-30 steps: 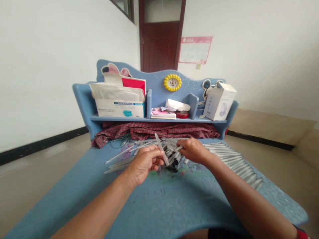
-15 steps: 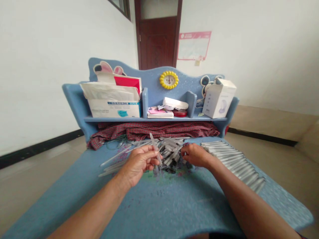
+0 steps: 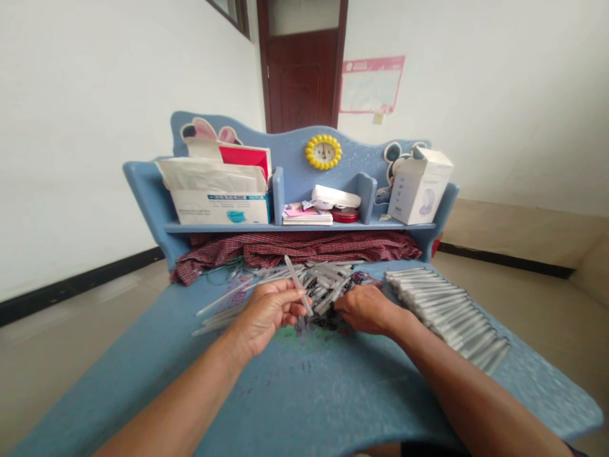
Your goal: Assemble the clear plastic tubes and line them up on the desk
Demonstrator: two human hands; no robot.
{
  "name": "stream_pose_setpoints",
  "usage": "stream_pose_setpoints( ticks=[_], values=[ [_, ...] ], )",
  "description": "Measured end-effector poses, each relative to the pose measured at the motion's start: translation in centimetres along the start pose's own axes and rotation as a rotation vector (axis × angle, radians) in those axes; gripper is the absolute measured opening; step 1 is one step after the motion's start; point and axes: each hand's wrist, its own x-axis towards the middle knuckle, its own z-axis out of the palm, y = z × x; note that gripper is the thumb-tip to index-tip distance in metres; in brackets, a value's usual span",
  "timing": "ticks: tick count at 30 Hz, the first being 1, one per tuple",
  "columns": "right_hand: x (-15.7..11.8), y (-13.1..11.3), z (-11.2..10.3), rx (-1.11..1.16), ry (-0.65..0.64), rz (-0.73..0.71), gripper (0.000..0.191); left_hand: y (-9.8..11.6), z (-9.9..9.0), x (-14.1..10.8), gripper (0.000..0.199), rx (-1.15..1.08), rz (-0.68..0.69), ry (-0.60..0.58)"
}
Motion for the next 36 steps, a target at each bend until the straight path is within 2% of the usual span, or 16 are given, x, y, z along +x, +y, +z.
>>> stream_pose_setpoints(
  ticks=[7,14,22,36],
  values=[
    [-0.2,-0.6,-0.3,-0.058,-0.029,0.007,0.026,0.1,0.2,-0.2,0.010,0.048,-0.001,-0.011],
    [-0.5,-1.5,-0.8,-0.121,-0.054,-0.070,0.026,0.1,0.1,-0.2,0.011,0.051,0.002,-0.003],
    [-0.8,-1.6,-0.6,-0.127,-0.031,-0.119,0.023,-0.2,-0.2,0.0,0.010,0.039,0.007,-0.014],
    [-0.9,-1.7,-0.9,-0.136,-0.066,-0.140,0.024,-0.2,-0.4,0.0,0.009,0.033,0.008,-0.014]
  ],
)
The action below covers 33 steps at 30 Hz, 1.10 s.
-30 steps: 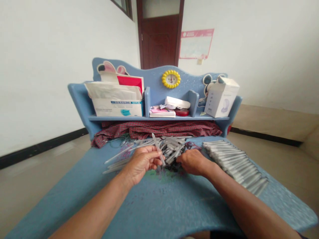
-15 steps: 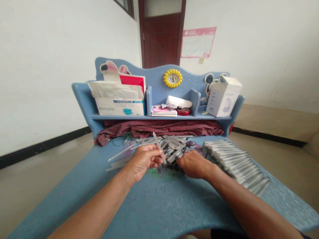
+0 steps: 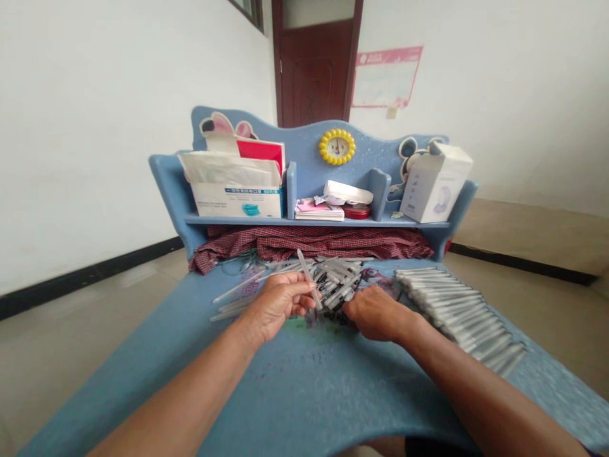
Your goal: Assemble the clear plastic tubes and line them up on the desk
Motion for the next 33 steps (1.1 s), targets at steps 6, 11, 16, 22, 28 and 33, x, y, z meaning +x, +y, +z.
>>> stream_pose_setpoints(
  ticks=[6,11,16,22,28,33],
  values=[
    [0.02,-0.24,0.02,0.017,0.019,-0.029,0.023,-0.12,-0.08,0.08,0.010,-0.009,-0.005,-0.007],
    [0.15,-0.13,0.42,0.025,0.048,-0.048,0.023,-0.03,-0.01,0.02,0.011,-0.010,-0.011,-0.006],
    [-0.02,0.14,0.59,0.020,0.109,0.028,0.023,0.17,0.16,-0.19,0.011,-0.006,-0.015,0.004],
    [0.33,0.16,0.37,0.001,0.034,0.049,0.022,0.27,0.29,-0.28,0.011,-0.031,-0.019,-0.002],
    [0.79,-0.01,0.51,-0.006,0.038,0.000,0.024,0.02,0.14,-0.16,0.010,-0.024,-0.032,-0.008],
    [0.45,0.37,0.81,-0.011,0.098,0.002,0.022,-0.18,-0.13,0.00,0.009,-0.041,-0.029,-0.013]
  ],
)
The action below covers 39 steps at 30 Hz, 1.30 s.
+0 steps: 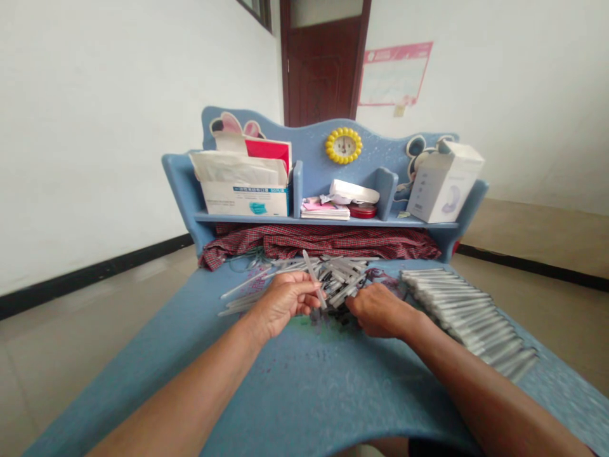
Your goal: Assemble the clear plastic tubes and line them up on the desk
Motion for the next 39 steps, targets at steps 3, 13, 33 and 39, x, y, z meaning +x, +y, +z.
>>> stream_pose_setpoints(
  ticks=[3,13,33,39],
  values=[
    [-0.6,0.5,-0.2,-0.009,0.075,0.043,0.020,0.0,-0.1,0.1,0.007,-0.047,-0.005,0.002],
    [-2.9,-0.1,-3.2,0.552,0.816,0.096,0.012,0.0,-0.1,0.2,0.003,-0.353,-0.048,0.157],
    [-2.5,-2.0,-3.2,0.807,0.975,0.125,0.013,0.3,0.3,-0.1,0.013,-0.523,-0.021,0.189],
    [-2.5,-2.3,-3.0,0.672,1.042,0.074,0.011,0.7,0.3,-0.1,0.016,-0.646,0.031,0.205]
  ],
)
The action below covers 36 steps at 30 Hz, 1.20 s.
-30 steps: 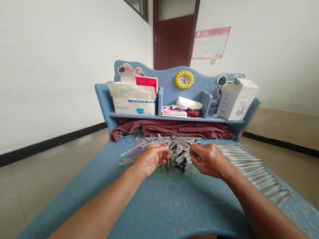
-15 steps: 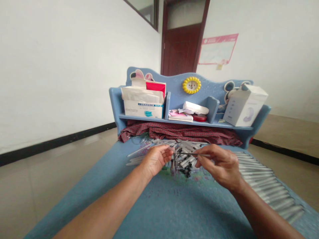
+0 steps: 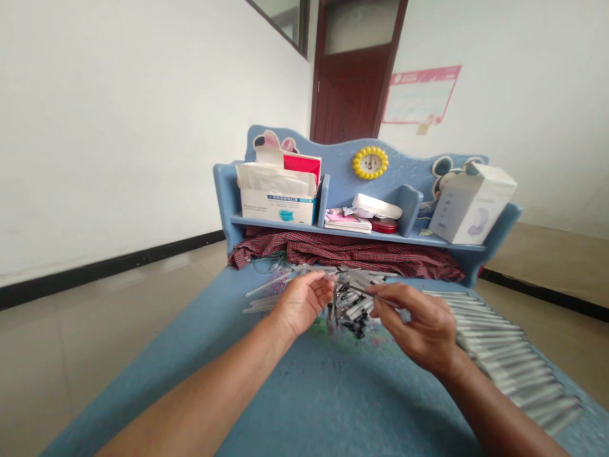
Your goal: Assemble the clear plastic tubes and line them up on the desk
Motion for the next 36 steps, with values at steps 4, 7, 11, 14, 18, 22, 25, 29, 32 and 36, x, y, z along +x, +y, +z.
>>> stream_pose_setpoints(
  ticks=[4,7,11,14,18,22,25,29,32,36],
  values=[
    [-0.3,0.8,0.4,-0.072,-0.027,-0.089,0.011,0.6,0.1,0.0,0.017,-0.075,0.042,-0.030],
    [-0.6,1.6,1.0,-0.150,-0.054,-0.076,0.010,0.6,0.3,-0.3,0.016,-0.065,0.052,-0.071],
    [-0.9,2.4,1.9,-0.200,-0.135,-0.036,0.016,-0.5,0.8,-1.0,0.012,0.028,0.004,-0.160],
    [-0.8,2.6,2.1,-0.168,-0.287,0.034,0.017,-1.4,1.0,-1.2,0.009,0.090,-0.059,-0.198],
    [-0.3,2.9,1.1,0.107,-0.511,0.234,0.024,-1.3,0.5,-0.7,0.010,0.086,-0.056,-0.137],
    [0.2,3.1,0.3,0.397,-0.534,0.392,0.029,-0.5,0.3,-0.3,0.011,0.092,-0.038,-0.105],
    [0.1,3.3,0.6,0.474,-0.491,0.429,0.030,-0.7,0.6,-0.7,0.010,0.123,-0.069,-0.118],
    [-0.5,3.5,1.6,0.452,-0.500,0.399,0.030,-1.7,1.0,-1.4,0.009,0.157,-0.150,-0.180],
    [-0.5,3.7,1.6,0.434,-0.532,0.394,0.030,-2.1,0.9,-1.5,0.009,0.160,-0.181,-0.209],
    [0.3,4.3,0.2,0.436,-0.646,0.484,0.031,-1.7,0.9,-1.2,0.009,0.159,-0.163,-0.140]
  ],
)
